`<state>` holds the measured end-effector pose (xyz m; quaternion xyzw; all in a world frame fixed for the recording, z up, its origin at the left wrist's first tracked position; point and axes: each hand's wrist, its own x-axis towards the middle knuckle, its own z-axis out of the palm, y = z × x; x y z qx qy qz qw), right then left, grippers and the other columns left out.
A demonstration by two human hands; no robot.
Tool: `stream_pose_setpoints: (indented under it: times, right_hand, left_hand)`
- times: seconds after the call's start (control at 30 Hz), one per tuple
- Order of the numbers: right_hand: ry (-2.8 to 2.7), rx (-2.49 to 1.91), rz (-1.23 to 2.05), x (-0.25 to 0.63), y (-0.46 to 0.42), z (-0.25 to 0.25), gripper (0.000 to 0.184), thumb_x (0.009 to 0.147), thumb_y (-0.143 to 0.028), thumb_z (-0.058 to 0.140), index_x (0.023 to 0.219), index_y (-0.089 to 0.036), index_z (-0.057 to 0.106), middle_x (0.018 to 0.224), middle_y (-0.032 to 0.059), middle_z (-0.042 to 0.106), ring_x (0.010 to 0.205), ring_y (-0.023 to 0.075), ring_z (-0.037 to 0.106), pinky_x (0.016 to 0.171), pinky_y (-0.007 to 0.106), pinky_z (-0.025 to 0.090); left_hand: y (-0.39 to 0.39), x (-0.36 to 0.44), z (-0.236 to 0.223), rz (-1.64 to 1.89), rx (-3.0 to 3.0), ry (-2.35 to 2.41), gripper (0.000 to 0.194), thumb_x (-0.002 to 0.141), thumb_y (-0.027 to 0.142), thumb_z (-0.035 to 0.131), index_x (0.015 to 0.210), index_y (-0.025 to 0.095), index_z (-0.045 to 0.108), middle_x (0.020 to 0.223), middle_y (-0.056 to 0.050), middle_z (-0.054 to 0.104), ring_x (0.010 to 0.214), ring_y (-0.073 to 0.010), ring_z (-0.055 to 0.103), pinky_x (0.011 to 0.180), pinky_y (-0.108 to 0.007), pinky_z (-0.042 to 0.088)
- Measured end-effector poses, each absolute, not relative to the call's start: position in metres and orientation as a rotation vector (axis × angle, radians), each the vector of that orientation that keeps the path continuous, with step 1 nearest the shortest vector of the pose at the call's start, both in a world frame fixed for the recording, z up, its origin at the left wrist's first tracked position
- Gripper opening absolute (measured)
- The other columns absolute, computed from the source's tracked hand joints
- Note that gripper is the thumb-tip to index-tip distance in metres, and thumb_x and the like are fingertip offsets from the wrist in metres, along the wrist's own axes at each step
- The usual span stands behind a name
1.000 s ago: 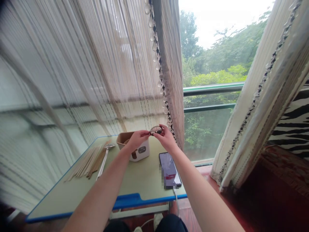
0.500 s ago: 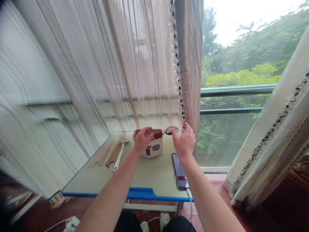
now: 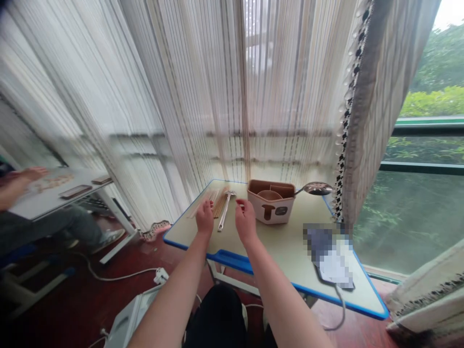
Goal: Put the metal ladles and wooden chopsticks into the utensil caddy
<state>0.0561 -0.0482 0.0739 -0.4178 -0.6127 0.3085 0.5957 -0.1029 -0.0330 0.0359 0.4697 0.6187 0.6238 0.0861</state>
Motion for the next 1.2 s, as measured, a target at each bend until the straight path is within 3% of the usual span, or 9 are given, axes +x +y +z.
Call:
stream_pose_setpoints:
  times: [0.3, 0.5, 0.73, 0.9, 1.07, 1.2]
  right_hand:
    - [-1.340, -1.171, 1.096, 0.016, 0.028, 0.019, 0.031, 0.074, -0.033, 0.046, 0.096, -0.017, 0.060, 0.093, 0.0083, 0.065, 0.082, 0.0208, 0.062, 0.070, 0.034, 0.052]
    - [-1.358, -1.192, 1.116, -0.002, 0.066, 0.002, 0.042, 0.069, -0.031, 0.052, 0.108, -0.015, 0.056, 0.102, 0.0093, 0.065, 0.092, 0.0215, 0.062, 0.078, 0.035, 0.049]
    - [-1.212, -1.143, 1.337, -0.005, 0.062, -0.006, 0.046, 0.069, -0.020, 0.053, 0.115, -0.013, 0.051, 0.107, 0.0108, 0.063, 0.087, 0.0195, 0.064, 0.076, 0.032, 0.052]
    - [-1.089, -1.082, 1.501, -0.001, 0.063, -0.001, 0.040, 0.071, -0.018, 0.057, 0.110, -0.011, 0.054, 0.090, 0.0076, 0.068, 0.082, 0.0175, 0.065, 0.078, 0.028, 0.053]
    - [-1.006, -0.980, 1.630, -0.001, 0.063, 0.004, 0.047, 0.067, -0.015, 0.065, 0.111, -0.008, 0.052, 0.071, 0.0057, 0.067, 0.064, 0.0171, 0.065, 0.064, 0.029, 0.055]
    - [-0.999, -0.958, 1.616, 0.001, 0.063, 0.003, 0.032, 0.065, -0.016, 0.067, 0.096, -0.010, 0.059, 0.069, 0.0053, 0.067, 0.061, 0.0149, 0.063, 0.061, 0.026, 0.054]
  left_hand:
    - [-0.035, -0.104, 0.005, 1.847, 1.592, 1.926, 0.024, 0.082, 0.029, 0.045, 0.095, 0.015, 0.060, 0.090, -0.010, 0.062, 0.083, -0.0187, 0.060, 0.076, -0.032, 0.048]
    - [-0.032, -0.098, 0.000, 1.552, 1.877, 1.959, 0.025, 0.079, 0.023, 0.048, 0.101, 0.017, 0.058, 0.097, -0.012, 0.061, 0.093, -0.0232, 0.057, 0.086, -0.039, 0.045]
    - [-0.034, -0.093, -0.003, 1.203, 2.059, 2.030, 0.029, 0.076, 0.011, 0.044, 0.101, 0.015, 0.059, 0.097, -0.013, 0.061, 0.096, -0.0254, 0.056, 0.086, -0.040, 0.044]
    - [-0.034, -0.093, -0.004, 1.175, 2.068, 2.055, 0.033, 0.076, 0.005, 0.039, 0.101, 0.014, 0.059, 0.095, -0.012, 0.062, 0.093, -0.0219, 0.058, 0.085, -0.036, 0.045]
    - [-0.035, -0.092, -0.006, 1.233, 2.122, 1.994, 0.034, 0.075, 0.001, 0.040, 0.101, 0.014, 0.058, 0.097, -0.010, 0.061, 0.095, -0.0196, 0.057, 0.088, -0.036, 0.045]
    - [-0.034, -0.093, -0.007, 1.287, 2.135, 1.943, 0.033, 0.076, 0.002, 0.041, 0.102, 0.014, 0.057, 0.100, -0.009, 0.061, 0.095, -0.0191, 0.057, 0.088, -0.037, 0.046]
